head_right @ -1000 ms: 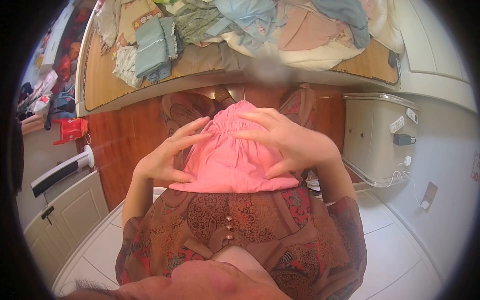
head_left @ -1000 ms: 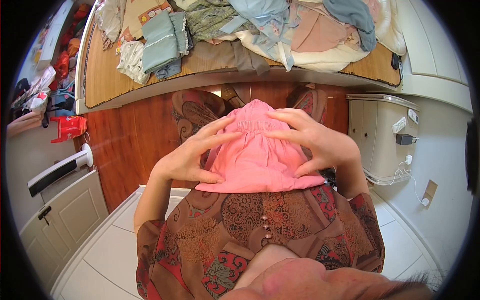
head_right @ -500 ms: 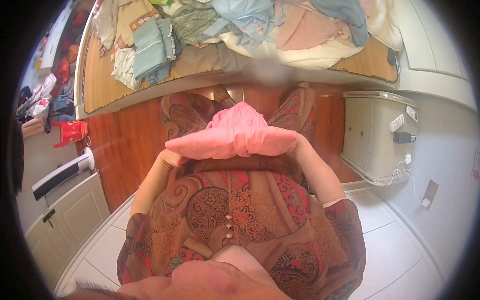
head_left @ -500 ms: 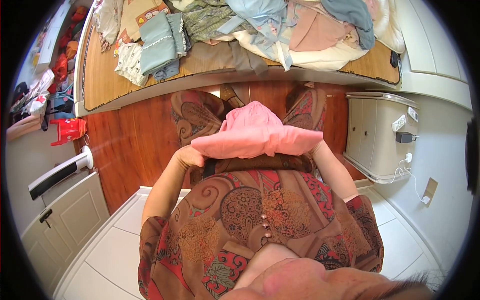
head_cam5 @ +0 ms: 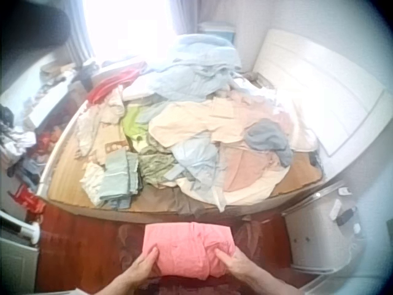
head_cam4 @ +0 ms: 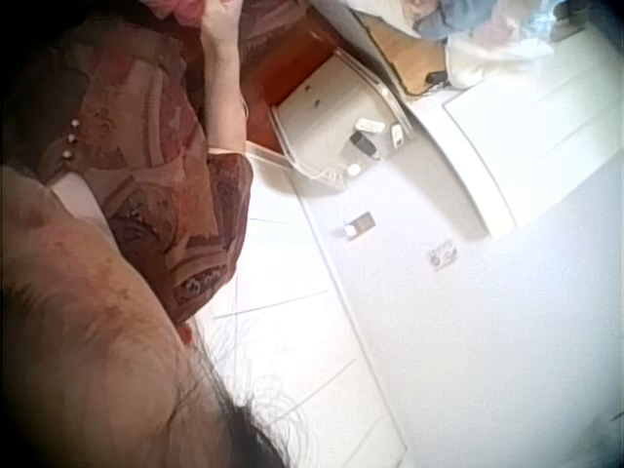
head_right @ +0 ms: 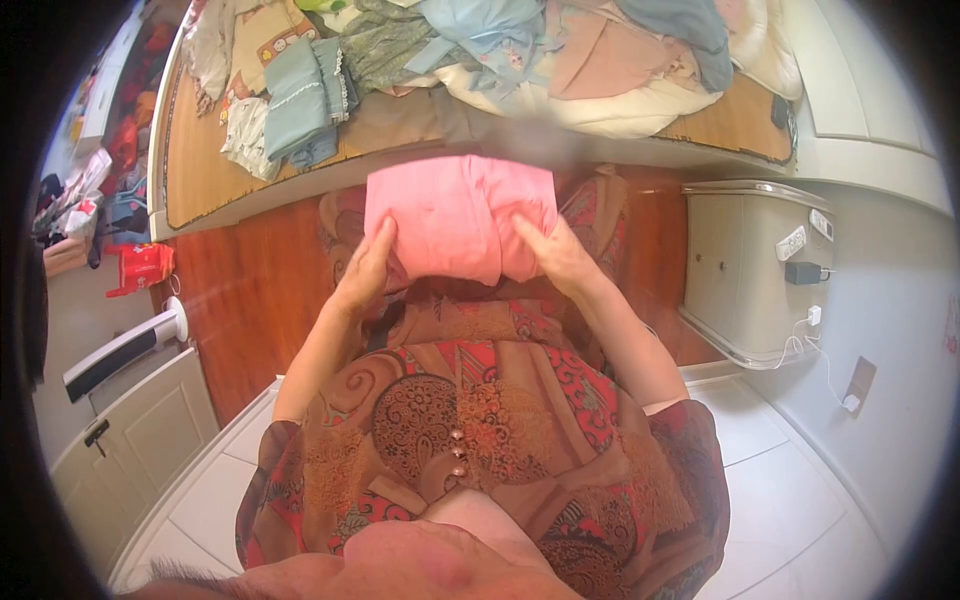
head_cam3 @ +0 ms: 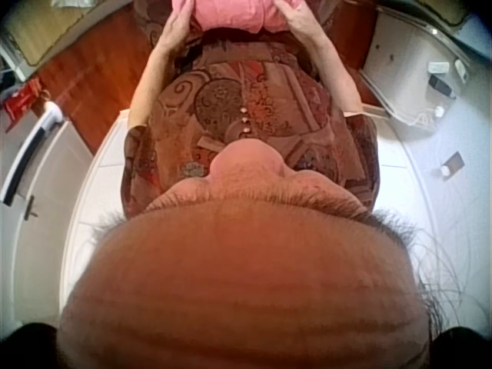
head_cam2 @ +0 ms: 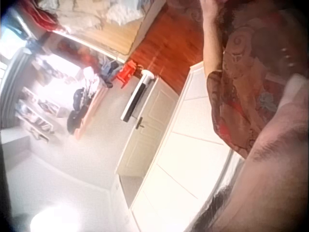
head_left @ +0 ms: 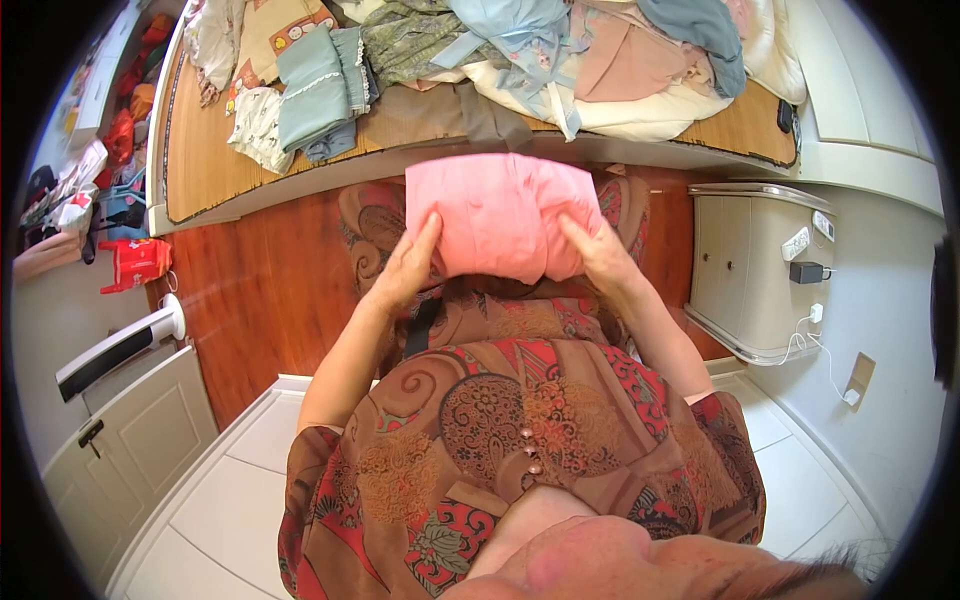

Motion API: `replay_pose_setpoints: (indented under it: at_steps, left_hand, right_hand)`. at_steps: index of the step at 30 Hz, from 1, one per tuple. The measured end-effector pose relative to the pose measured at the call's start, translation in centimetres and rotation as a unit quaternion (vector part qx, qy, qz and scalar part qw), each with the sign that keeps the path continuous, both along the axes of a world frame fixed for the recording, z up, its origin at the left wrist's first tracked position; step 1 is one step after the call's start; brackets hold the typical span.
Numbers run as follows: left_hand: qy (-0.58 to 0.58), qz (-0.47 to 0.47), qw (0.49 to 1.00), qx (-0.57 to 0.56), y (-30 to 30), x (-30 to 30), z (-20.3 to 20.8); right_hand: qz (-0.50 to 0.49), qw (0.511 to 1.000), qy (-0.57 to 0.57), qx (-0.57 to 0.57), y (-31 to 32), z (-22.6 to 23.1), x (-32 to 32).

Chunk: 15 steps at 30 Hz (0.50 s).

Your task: The person folds a light blue garment and places it on a bed. Then the person picks up a pink garment, folds it, and places it on the bed. The task involves folding clothes by hand in a bedroom setting.

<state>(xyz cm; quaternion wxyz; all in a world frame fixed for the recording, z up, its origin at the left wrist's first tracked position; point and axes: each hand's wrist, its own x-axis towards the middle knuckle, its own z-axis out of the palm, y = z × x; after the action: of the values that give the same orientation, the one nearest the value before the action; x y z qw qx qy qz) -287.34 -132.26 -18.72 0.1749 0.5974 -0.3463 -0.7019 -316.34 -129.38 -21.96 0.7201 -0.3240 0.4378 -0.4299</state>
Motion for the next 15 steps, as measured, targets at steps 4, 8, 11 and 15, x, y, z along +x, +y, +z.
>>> replay_pose_setpoints:
  at_steps: [4,8,11,15]
  left_hand:
    - [0.158,0.104,0.977,-0.101,-1.9,-2.1,4.5]
    - [0.173,0.087,0.98,-0.041,-1.5,-0.2,4.5]
    - [0.157,0.092,0.978,-0.097,-0.1,-0.6,5.3]
    - [0.075,0.062,0.961,-0.259,-1.0,-1.6,7.1]
  right_hand:
    - [-0.099,0.991,-0.092,-0.016,-2.2,5.3,-0.2]
    - [-0.116,0.979,-0.165,-0.008,-1.7,9.3,-0.7]
    - [-0.121,0.983,-0.141,-0.008,-0.5,9.9,-1.1]
    - [-0.104,0.989,0.036,-0.099,0.9,10.0,-2.7]
